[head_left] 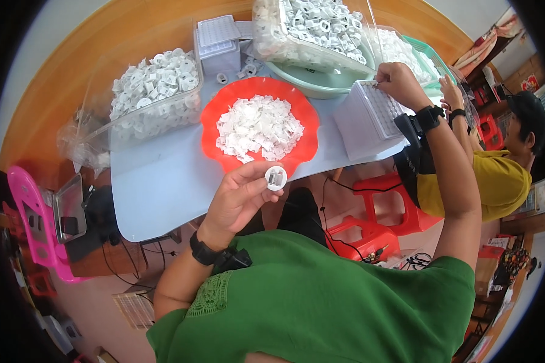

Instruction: Assembling small electronic or plastic components, attaching a wire and inserting it into small white plastic circular housings.

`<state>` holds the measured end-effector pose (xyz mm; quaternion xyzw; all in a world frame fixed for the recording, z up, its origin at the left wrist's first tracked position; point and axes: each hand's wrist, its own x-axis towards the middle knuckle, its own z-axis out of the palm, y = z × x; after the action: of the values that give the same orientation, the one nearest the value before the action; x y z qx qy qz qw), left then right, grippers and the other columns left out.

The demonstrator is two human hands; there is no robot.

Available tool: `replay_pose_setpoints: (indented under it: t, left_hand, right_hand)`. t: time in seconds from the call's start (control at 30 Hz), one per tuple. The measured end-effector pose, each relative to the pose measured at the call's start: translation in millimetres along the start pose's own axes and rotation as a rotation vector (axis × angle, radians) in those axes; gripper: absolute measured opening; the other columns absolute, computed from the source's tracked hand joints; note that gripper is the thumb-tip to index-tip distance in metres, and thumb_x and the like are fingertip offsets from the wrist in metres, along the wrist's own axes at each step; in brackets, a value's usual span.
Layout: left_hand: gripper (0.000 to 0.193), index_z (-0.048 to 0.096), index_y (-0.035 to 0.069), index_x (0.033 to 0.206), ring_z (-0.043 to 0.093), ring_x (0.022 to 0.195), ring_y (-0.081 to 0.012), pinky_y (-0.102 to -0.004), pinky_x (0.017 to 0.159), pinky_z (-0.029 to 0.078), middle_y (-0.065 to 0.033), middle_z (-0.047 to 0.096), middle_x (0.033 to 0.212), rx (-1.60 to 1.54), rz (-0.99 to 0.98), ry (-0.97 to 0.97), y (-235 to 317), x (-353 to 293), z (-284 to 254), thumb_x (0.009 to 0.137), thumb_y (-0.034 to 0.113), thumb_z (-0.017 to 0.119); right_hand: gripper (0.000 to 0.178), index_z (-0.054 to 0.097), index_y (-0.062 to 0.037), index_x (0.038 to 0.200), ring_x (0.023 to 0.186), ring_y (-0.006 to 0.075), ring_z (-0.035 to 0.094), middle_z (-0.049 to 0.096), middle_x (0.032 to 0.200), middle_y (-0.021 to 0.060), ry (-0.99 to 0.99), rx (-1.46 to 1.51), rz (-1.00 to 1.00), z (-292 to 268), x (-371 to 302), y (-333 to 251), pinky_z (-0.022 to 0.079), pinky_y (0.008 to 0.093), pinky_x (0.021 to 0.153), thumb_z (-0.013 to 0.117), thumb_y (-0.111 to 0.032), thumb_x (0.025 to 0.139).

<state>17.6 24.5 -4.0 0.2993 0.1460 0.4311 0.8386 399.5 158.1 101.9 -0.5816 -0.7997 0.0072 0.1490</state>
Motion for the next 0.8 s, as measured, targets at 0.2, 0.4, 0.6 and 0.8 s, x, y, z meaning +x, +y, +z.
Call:
replay_pose_setpoints:
  t: [0.2,0.4,0.6,0.8]
  left_hand:
    - [0.033,0.053,-0.003,0.122,0.062,0.092,-0.0196,-0.029,0.076,0.051,-0.0117,0.062,0.105,-0.016,0.017,-0.05,1.2,-4.2,0.0,0.092,0.007,0.055]
    - [0.029,0.055,-0.002,0.119,0.062,0.09,-0.0166,-0.027,0.076,0.051,-0.01,0.063,0.106,0.036,0.031,-0.048,-7.8,-2.5,2.2,0.092,0.006,0.057]
    - [0.026,0.057,-0.001,0.116,0.063,0.089,-0.0149,-0.0261,0.075,0.052,-0.0098,0.064,0.105,0.126,0.043,0.0,-9.5,-6.7,10.7,0.091,0.005,0.058]
    - [0.025,0.057,-0.002,0.114,0.063,0.088,-0.0146,-0.0276,0.078,0.053,-0.0097,0.065,0.101,0.21,0.129,0.081,-13.4,-13.4,12.8,0.091,0.004,0.058]
  right_hand:
    - [0.005,0.058,0.0035,0.076,0.059,0.0122,0.053,0.055,0.061,0.0069,0.123,0.151,0.136,-55.9,-29.3,-45.9,0.044,0.0269,0.057,0.062,0.0,0.074]
    - [0.017,0.056,0.0004,0.085,0.071,0.0211,0.057,0.054,0.079,0.0084,0.058,0.546,-0.217,-13.3,-91.7,-170.6,0.046,0.0303,0.062,0.061,0.01,0.071]
    - [0.017,0.054,-0.0014,0.076,0.066,0.0268,0.056,0.052,0.075,0.0092,0.358,0.487,-0.406,66.0,-103.7,-217.5,0.046,0.0352,0.054,0.066,0.005,0.066]
    - [0.016,0.053,-0.0016,0.072,0.063,0.0257,0.054,0.051,0.073,0.0081,0.419,0.507,-0.371,83.9,-105.4,-227.2,0.045,0.035,0.052,0.067,0.004,0.066]
